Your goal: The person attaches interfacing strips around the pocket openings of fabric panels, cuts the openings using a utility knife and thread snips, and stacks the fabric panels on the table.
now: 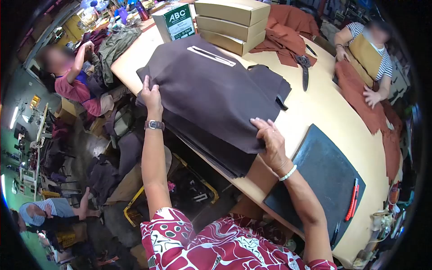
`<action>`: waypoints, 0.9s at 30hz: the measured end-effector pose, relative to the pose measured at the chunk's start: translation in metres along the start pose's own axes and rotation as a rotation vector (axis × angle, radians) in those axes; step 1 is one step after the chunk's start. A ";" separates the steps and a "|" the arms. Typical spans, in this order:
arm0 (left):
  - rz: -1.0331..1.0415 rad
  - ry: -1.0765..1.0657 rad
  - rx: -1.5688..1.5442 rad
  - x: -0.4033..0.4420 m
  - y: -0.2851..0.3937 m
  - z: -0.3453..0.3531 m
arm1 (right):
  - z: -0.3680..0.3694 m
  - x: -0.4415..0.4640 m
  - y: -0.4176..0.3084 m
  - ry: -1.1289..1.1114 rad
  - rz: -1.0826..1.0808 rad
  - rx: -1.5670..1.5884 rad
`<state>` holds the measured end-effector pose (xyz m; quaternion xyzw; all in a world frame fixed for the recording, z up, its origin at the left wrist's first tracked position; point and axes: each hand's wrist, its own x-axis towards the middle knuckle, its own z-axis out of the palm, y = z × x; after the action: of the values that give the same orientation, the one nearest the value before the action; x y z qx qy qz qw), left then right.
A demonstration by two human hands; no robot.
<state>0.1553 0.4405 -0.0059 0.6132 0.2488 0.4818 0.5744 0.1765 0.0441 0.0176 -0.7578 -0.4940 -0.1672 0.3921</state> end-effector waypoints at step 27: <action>0.941 -0.427 1.009 -0.018 0.012 0.072 | 0.033 -0.038 -0.006 -0.419 -0.016 -0.093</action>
<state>0.2079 0.3893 0.0088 0.9267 0.0328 0.3742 -0.0111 0.1492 0.0473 -0.0251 -0.7894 -0.5625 -0.0318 0.2439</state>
